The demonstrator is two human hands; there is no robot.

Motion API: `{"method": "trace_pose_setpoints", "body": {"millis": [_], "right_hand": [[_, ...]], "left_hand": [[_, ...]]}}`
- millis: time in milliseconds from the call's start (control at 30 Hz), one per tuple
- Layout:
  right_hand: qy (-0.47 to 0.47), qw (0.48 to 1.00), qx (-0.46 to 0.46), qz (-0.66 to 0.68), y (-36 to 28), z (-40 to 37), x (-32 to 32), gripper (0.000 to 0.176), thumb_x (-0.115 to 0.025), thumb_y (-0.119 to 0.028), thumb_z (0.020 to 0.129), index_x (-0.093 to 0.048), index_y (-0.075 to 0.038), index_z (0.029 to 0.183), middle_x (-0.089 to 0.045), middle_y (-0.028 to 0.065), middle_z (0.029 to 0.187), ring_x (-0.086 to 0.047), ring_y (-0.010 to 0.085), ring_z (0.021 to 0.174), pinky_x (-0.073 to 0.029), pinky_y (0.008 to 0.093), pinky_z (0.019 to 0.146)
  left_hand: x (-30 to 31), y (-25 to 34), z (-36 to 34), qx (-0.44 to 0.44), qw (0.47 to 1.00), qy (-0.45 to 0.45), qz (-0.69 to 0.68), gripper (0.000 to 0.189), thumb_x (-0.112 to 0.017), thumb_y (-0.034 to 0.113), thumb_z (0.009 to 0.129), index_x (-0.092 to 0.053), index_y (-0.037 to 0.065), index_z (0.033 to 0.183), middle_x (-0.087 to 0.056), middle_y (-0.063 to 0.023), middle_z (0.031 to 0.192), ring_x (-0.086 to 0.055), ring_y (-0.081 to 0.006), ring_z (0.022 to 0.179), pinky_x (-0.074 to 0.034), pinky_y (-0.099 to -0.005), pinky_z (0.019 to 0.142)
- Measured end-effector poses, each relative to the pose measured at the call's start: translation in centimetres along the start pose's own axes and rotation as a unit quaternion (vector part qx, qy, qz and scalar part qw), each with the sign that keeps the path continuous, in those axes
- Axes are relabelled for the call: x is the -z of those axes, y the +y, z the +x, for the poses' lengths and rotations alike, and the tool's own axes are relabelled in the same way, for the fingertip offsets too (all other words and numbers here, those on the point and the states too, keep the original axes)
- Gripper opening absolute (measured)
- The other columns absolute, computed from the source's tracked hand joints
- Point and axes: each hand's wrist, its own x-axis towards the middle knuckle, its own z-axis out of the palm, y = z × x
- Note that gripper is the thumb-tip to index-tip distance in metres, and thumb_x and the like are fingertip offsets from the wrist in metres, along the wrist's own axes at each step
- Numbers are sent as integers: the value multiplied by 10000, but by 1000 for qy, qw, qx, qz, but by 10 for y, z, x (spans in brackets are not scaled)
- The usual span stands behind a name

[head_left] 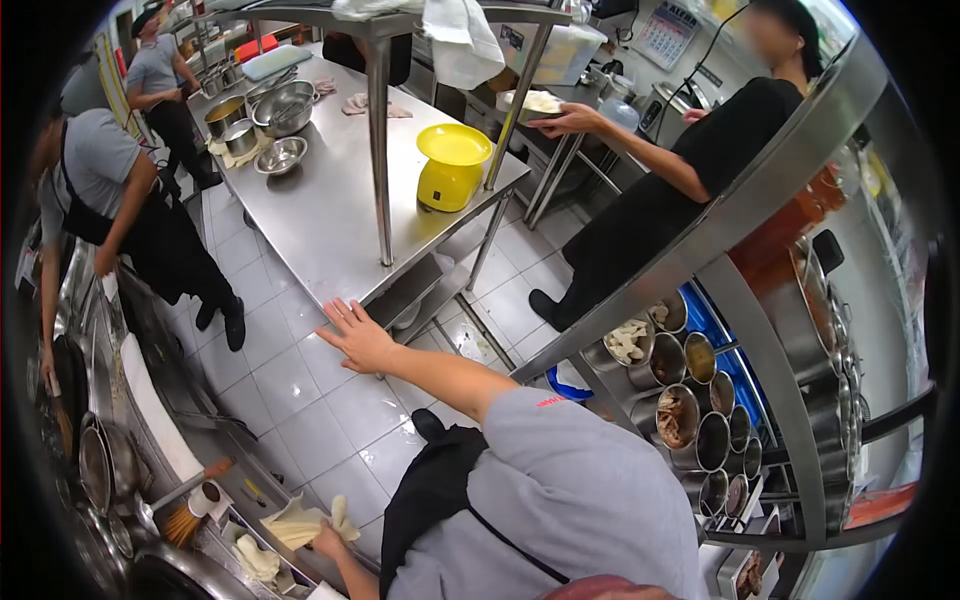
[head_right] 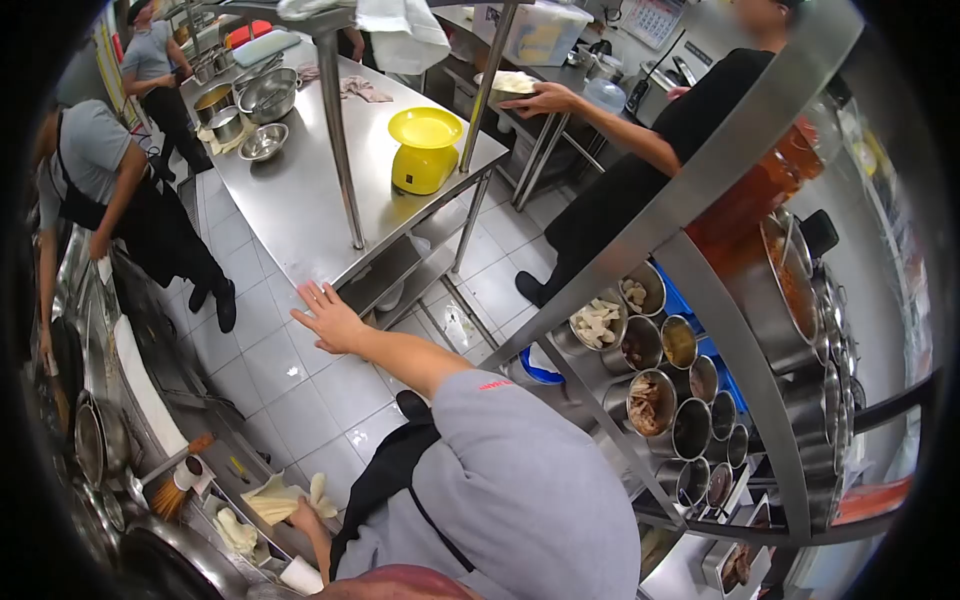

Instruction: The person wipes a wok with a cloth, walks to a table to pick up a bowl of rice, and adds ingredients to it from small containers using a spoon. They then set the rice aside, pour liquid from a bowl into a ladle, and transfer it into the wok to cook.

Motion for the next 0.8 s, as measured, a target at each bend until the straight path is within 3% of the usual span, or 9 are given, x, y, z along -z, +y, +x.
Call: {"method": "trace_pose_setpoints", "body": {"millis": [100,167,300,400,467,567,633,733,800], "right_hand": [[-70,997,-23,17,-23,-49,-1,702,-703,-408,816,-477,-125,1416,-325,266,1506,-350,422,1369,-404,550,1037],[-260,936,-125,204,-30,-106,-51,542,-708,-310,815,-569,-91,1291,-453,282,1384,-462,419,1278,-463,506,984],[-413,872,-206,162,-20,-266,-115,391,-678,-308,796,-692,-36,1075,-686,224,1069,-671,400,973,-554,479,826],[-579,778,-218,112,-9,-356,-124,407,-695,-317,760,-726,-26,1043,-705,215,1070,-684,362,1017,-547,468,864],[-599,744,-252,152,-9,-372,-89,372,-685,-334,764,-751,-27,964,-708,219,1050,-685,361,1018,-540,473,871],[-544,789,-259,122,-18,-367,-87,425,-675,-416,820,-750,-24,964,-713,204,1035,-692,366,954,-545,472,835],[-463,811,-312,177,-23,-341,-104,469,-642,-456,848,-738,-10,958,-709,213,1015,-691,362,934,-545,469,822],[-313,819,-365,312,-48,-287,-124,539,-547,-526,915,-714,-19,985,-700,214,907,-687,322,813,-552,436,757],[-286,630,-466,552,-84,-237,-126,610,-483,-602,939,-645,-65,1182,-682,185,917,-662,311,791,-535,491,741]], "left_hand": [[-7,-51,14,7,984,29,-176,451,-715,193,808,-626,-175,1052,-694,-266,1012,-674,-369,900,-540,-430,817],[-3,-53,8,25,985,8,-169,441,-714,176,810,-617,-170,1067,-695,-236,978,-672,-355,843,-549,-428,770],[-14,-86,28,63,964,-69,-248,369,-733,135,793,-636,-138,1023,-687,-179,932,-666,-306,761,-549,-412,665],[-10,-72,16,98,969,-125,-189,372,-756,120,768,-626,-60,1066,-666,-138,893,-624,-250,657,-500,-376,544],[-8,-72,5,135,970,-174,-104,416,-776,128,753,-606,-1,1111,-648,-107,861,-585,-232,608,-456,-365,504],[-19,-82,-1,229,931,-284,-12,490,-796,208,748,-561,85,1160,-606,-68,830,-544,-216,607,-393,-371,470],[-36,-76,-18,217,940,-265,7,564,-778,315,775,-560,70,1234,-629,-136,1078,-610,-305,881,-472,-480,597],[-41,-8,-57,98,948,-294,-69,739,-700,368,854,-417,12,1437,-414,-222,1456,-394,-385,1331,-382,-553,995],[-46,38,-73,-62,954,-286,-63,778,-653,378,901,-336,-10,1496,-329,-247,1533,-286,-399,1430,-264,-512,1140]]}}
